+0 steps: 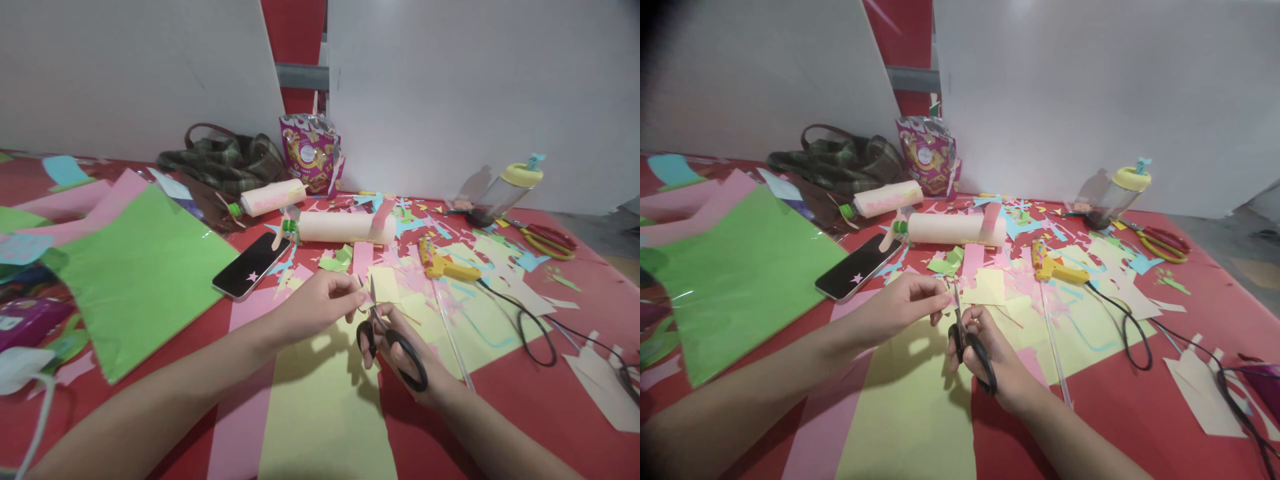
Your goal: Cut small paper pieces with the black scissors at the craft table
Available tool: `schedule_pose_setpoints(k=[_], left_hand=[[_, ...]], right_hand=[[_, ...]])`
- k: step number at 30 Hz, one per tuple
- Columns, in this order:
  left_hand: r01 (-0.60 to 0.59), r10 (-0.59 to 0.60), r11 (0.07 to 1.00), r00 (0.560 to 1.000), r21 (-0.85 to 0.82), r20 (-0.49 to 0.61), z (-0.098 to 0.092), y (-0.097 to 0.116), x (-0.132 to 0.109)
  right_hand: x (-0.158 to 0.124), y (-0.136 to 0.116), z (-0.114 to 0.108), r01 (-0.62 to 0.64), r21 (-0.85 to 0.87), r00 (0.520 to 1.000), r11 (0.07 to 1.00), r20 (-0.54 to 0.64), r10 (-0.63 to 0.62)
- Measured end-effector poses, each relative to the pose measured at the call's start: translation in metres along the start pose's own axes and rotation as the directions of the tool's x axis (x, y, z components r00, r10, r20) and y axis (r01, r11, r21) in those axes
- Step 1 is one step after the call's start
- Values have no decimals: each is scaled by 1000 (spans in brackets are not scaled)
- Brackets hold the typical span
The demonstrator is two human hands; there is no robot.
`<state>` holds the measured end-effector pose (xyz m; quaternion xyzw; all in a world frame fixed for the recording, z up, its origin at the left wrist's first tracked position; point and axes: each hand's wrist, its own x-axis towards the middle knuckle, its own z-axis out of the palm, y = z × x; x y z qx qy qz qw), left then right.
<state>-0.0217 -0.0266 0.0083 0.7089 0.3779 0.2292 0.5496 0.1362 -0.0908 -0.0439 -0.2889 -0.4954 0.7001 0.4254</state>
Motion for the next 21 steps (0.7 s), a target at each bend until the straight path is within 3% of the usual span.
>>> schedule_pose_setpoints(k=[9, 16, 21], left_hand=[[4, -7, 999, 999, -47, -49, 6, -7, 0], [17, -38, 970, 996, -241, -82, 21, -9, -2], [13, -49, 962, 991, -272, -127, 28, -12, -3]], right_hand=[[1, 1, 2, 14, 16, 1000, 1000, -25, -13], [1, 3, 5, 41, 15, 996, 999, -81, -40], [1, 5, 6, 45, -17, 994, 999, -103, -47]])
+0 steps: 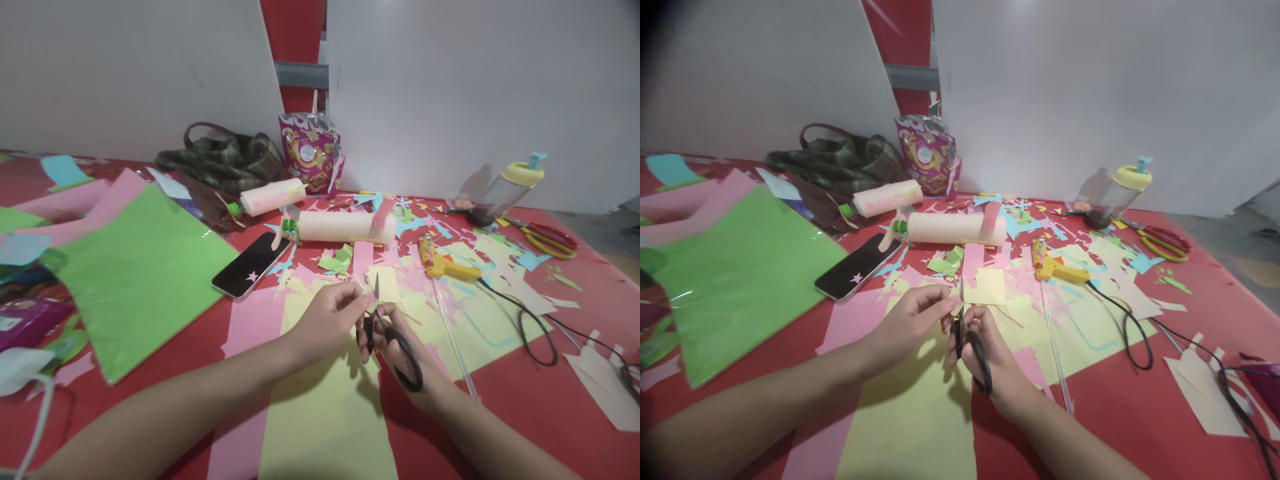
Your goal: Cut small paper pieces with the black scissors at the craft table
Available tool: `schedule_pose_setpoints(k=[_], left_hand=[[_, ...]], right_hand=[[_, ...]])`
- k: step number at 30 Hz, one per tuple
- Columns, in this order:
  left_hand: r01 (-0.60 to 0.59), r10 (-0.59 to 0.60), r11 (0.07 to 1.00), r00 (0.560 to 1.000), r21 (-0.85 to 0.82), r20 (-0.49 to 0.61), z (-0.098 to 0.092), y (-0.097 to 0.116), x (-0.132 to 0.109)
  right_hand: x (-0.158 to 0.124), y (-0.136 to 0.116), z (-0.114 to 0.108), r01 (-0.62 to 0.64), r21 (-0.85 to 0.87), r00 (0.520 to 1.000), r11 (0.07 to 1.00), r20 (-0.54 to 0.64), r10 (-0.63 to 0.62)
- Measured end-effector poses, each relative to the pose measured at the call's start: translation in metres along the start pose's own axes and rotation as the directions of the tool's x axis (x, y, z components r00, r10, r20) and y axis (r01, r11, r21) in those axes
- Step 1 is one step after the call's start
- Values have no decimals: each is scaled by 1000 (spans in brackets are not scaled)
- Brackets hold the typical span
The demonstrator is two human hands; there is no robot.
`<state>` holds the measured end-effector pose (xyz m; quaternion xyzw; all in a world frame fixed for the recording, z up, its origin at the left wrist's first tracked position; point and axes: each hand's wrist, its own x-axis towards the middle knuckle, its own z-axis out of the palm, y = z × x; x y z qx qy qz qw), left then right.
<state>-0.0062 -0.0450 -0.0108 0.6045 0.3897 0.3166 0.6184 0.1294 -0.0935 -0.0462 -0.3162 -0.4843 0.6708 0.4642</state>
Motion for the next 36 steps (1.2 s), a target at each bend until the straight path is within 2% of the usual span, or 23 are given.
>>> schedule_pose_setpoints(k=[4, 9, 13, 18, 26, 31, 36], left_hand=[[15, -15, 1000, 1000, -25, 13, 2, -3, -1], [-16, 16, 1000, 999, 13, -40, 4, -3, -3], [1, -1, 1000, 1000, 0, 1, 4, 0, -4], [-75, 89, 980, 994, 185, -67, 1, 3, -3], [-122, 146, 932, 988, 342, -46, -4, 6, -1], [-109, 140, 939, 987, 326, -74, -2, 3, -1], [-64, 76, 980, 995, 186, -61, 3, -1, -5]], right_hand=[[1, 2, 1, 2, -10, 1000, 1000, -21, -3], [1, 1, 2, -14, -9, 1000, 1000, -26, 14], [-1, 0, 3, -11, 45, 1000, 999, 8, 10], [-3, 2, 1, -18, 118, 999, 993, 41, 14], [-3, 0, 1, -73, 77, 997, 994, 37, 70], [-2, 0, 3, -54, 52, 998, 997, 30, 52], [-2, 3, 4, -43, 18, 999, 999, -4, 43]])
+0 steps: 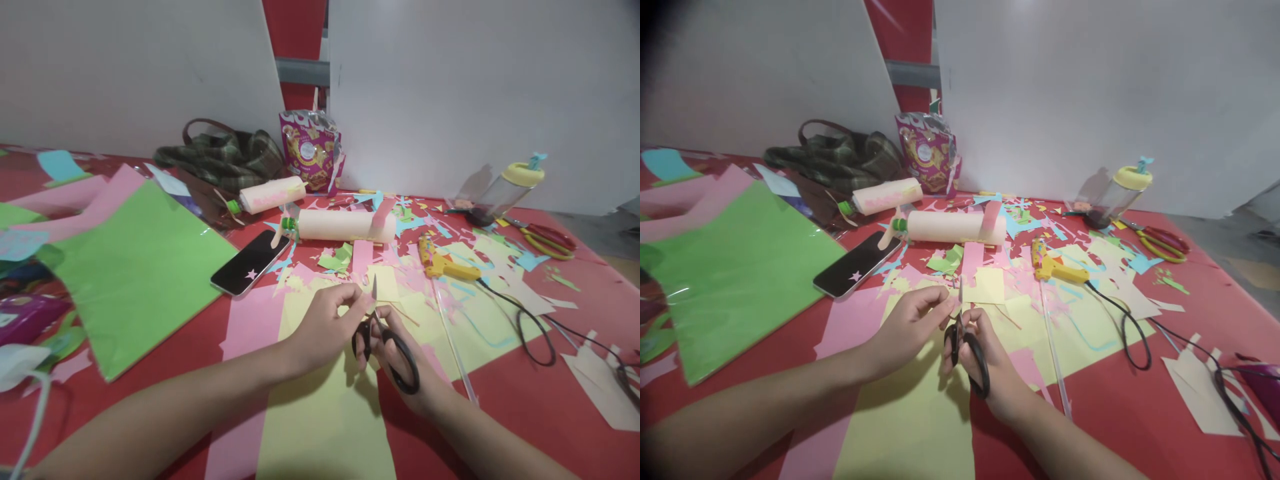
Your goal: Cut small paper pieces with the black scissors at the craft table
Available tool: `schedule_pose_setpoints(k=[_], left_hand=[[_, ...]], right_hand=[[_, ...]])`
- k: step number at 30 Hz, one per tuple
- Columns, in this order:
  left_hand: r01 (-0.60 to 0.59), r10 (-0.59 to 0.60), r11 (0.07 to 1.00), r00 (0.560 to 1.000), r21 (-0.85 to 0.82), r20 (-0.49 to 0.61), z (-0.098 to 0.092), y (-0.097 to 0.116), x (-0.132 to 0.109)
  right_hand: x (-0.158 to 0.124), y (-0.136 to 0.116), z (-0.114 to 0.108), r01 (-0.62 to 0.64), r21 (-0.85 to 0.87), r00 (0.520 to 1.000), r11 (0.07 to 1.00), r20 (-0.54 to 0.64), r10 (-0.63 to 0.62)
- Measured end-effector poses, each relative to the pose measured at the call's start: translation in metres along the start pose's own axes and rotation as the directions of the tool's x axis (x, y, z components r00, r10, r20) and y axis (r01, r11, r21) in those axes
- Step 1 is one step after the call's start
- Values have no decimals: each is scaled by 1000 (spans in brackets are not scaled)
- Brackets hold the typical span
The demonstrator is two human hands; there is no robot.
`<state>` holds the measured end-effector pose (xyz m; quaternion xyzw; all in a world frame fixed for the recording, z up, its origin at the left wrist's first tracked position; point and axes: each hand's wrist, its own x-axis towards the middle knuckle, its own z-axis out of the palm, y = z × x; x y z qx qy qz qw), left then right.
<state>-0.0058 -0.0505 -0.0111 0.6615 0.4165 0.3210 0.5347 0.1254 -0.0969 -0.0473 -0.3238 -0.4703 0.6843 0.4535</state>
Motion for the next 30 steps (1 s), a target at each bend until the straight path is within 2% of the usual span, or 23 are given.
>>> schedule_pose_setpoints(k=[7, 17, 30], left_hand=[[68, -65, 986, 998, -151, 24, 5, -4, -3], [66, -71, 994, 996, -93, -47, 10, -6, -4], [121, -126, 960, 992, -254, -6, 13, -10, -5]], right_hand=[[-1, 7, 3, 33, -67, 997, 997, -62, -37], [-1, 6, 6, -8, -156, 992, 988, -123, -12], [-1, -1, 11, -46, -222, 986, 974, -168, 8]])
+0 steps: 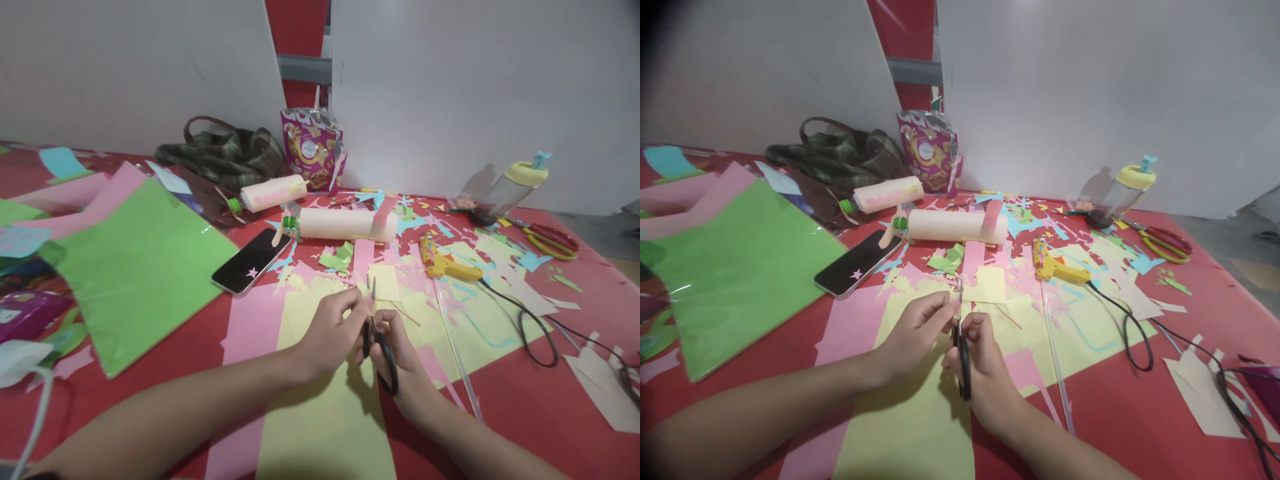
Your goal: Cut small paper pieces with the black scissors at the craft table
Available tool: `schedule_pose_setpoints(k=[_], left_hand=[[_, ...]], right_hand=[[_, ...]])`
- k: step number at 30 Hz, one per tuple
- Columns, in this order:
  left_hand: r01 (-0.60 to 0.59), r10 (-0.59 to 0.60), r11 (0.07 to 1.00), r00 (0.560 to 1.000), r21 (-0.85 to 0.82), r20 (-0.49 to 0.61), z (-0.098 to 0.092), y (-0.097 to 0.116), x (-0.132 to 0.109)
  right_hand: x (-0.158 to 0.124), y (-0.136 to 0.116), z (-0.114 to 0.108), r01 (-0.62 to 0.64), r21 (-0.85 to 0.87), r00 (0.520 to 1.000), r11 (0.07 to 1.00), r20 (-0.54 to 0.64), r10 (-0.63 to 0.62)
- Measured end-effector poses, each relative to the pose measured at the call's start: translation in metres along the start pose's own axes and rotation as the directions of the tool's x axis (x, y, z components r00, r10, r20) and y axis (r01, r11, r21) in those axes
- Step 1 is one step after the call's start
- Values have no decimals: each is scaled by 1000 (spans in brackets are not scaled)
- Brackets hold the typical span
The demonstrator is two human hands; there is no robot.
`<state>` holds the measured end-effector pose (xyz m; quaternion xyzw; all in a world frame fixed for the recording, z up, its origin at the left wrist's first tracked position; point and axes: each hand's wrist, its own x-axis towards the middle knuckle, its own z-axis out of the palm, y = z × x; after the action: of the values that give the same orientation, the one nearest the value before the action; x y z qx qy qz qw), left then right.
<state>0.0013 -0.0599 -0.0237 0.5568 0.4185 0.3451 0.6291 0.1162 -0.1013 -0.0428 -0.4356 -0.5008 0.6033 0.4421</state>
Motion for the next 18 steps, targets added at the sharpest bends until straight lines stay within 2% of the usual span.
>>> schedule_pose_setpoints(k=[18], left_hand=[[7, -7, 999, 1000, -45, -1, 0, -3, 1]], right_hand=[[-2, 8, -1, 15, -43, 1000, 999, -13, -15]])
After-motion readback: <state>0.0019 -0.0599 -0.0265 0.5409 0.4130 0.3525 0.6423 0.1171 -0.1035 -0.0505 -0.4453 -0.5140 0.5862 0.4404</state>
